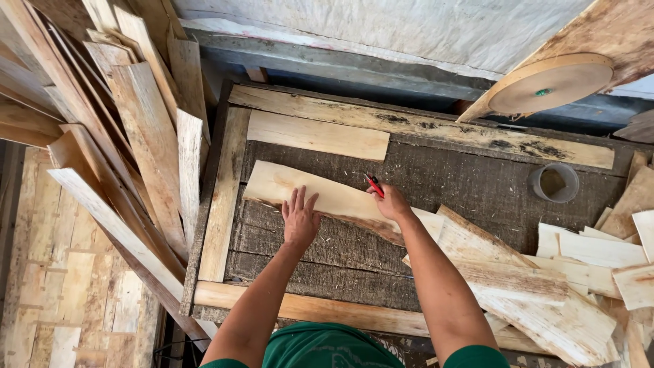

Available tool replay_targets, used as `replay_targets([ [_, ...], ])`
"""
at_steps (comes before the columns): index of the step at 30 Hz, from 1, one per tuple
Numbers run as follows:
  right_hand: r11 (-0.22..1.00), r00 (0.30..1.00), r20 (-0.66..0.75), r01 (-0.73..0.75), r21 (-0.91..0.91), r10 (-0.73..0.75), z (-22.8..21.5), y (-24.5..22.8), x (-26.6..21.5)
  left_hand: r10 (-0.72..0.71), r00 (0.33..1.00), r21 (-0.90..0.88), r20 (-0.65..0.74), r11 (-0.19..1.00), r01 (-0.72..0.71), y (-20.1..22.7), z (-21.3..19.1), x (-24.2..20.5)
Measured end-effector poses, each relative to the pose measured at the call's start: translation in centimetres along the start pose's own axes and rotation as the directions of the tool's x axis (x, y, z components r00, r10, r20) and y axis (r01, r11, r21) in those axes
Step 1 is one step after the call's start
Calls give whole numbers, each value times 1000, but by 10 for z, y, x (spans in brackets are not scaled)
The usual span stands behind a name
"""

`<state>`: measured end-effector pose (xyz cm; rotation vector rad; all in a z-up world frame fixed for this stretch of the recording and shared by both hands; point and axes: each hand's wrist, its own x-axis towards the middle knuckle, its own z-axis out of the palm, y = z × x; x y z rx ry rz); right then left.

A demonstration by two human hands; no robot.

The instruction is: Cutting and organizing thin wood strips using a utility knife.

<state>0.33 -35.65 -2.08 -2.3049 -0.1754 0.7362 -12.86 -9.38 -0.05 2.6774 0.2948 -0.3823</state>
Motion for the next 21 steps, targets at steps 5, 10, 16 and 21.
replay_targets([
  [5, 995, 994, 46, -95, -15, 96, 1, -7, 2, -14, 999, -67, -38, 998, 12, 2, -12, -4],
  [10, 993, 990, 86, -112, -30, 114, 6, -3, -6, -43, 997, -58, -57, 998, 40, -5, -2, 0],
  [16, 980, 972, 146, -194, 39, 186, 5, -19, -29, -160, 971, -62, -180, 987, 151, 5, -32, -12],
  [21, 988, 980, 135, -137, -76, 146, 5, -17, -34, 98, 995, 157, 38, 982, -102, 23, -51, -6],
])
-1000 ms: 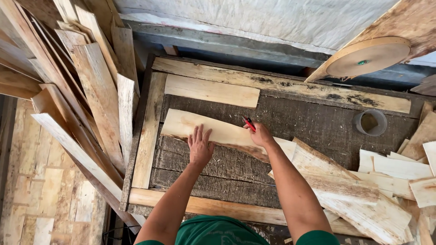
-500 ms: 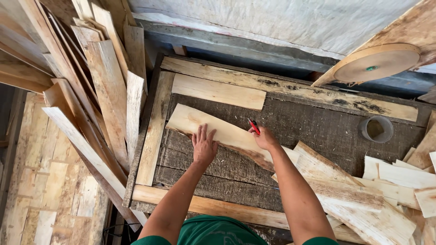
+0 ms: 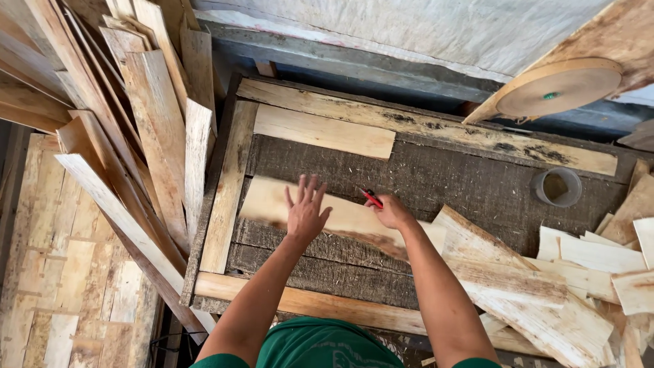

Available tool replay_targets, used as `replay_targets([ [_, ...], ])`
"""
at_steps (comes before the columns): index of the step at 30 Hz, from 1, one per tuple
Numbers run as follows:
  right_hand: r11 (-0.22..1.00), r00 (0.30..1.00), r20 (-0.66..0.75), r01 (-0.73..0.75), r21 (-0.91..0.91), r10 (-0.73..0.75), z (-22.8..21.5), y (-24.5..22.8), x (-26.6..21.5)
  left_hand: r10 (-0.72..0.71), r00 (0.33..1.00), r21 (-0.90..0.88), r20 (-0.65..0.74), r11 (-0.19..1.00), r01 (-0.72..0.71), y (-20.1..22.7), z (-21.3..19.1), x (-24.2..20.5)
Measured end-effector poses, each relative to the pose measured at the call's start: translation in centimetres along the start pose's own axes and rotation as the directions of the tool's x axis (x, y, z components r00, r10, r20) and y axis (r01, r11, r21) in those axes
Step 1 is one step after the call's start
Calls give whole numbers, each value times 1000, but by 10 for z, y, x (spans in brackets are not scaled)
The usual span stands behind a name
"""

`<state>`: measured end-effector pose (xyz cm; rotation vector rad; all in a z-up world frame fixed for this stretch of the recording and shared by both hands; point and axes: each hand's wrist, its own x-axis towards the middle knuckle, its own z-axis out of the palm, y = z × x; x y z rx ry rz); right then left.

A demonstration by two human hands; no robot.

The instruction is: Cutting and organizing thin wood strips using a utility knife.

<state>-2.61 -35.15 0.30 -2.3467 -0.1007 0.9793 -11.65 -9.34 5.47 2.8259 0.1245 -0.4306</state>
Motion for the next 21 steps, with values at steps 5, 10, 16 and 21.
replay_targets([
  [5, 990, 989, 142, 64, -122, -46, -14, -28, -8, 68, 962, -333, 265, 943, 25, 5, 17, 10],
  [10, 983, 983, -70, 162, -90, -169, -40, -57, -36, 66, 976, -563, 207, 824, 64, -9, 30, 7],
  [16, 809, 208, -797, 319, -493, -568, -44, -58, -47, -67, 996, -801, 54, 593, 83, -23, 45, -7],
  [21, 947, 792, -598, 275, 169, -123, -27, -70, -57, -248, 946, -976, 207, 8, 216, -10, 39, -12],
])
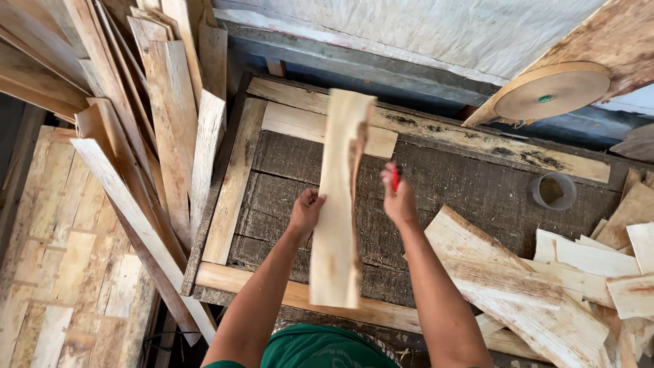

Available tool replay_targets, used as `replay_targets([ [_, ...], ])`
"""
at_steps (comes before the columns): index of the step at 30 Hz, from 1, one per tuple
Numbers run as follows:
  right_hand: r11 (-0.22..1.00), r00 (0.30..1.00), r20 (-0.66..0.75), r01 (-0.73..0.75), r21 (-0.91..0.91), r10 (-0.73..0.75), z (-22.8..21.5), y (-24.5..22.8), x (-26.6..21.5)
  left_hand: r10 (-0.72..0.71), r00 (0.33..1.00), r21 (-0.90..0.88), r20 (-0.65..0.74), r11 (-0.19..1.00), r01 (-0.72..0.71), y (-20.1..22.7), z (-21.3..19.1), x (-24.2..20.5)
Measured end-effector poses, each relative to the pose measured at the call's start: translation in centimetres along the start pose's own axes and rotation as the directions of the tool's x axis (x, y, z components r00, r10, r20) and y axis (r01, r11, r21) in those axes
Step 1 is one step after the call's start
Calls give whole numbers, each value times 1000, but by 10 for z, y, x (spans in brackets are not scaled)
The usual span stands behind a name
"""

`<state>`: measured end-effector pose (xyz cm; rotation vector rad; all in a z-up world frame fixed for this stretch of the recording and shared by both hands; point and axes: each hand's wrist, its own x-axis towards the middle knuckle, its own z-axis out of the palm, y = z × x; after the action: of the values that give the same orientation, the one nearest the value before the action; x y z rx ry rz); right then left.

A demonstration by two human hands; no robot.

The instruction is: Cutting and organizing thin wood strips using a utility knife.

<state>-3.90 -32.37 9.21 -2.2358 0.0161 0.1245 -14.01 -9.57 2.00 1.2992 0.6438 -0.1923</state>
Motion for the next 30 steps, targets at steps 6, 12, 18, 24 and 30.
replay_targets([
  [6, 999, 905, 422, -49, -9, 48, 52, 24, -17, -116, 993, -252, 39, 960, 122, -53, 8, 2],
  [12, 994, 900, 434, -3, -112, 52, 71, 44, -17, -219, 974, 0, 60, 976, 219, -69, -10, -13],
  [18, 997, 812, 581, -12, -74, 52, 100, 96, -9, 60, 994, 544, -97, 839, 3, -74, -35, -21],
  [24, 985, 832, 546, -3, -170, 97, 102, 95, -16, 174, 947, 681, -270, 730, 60, -38, -37, -34],
  [30, 907, 927, 349, 261, -330, -139, 95, 83, -17, 343, 912, 817, -223, 576, -17, -2, -53, -5],
])
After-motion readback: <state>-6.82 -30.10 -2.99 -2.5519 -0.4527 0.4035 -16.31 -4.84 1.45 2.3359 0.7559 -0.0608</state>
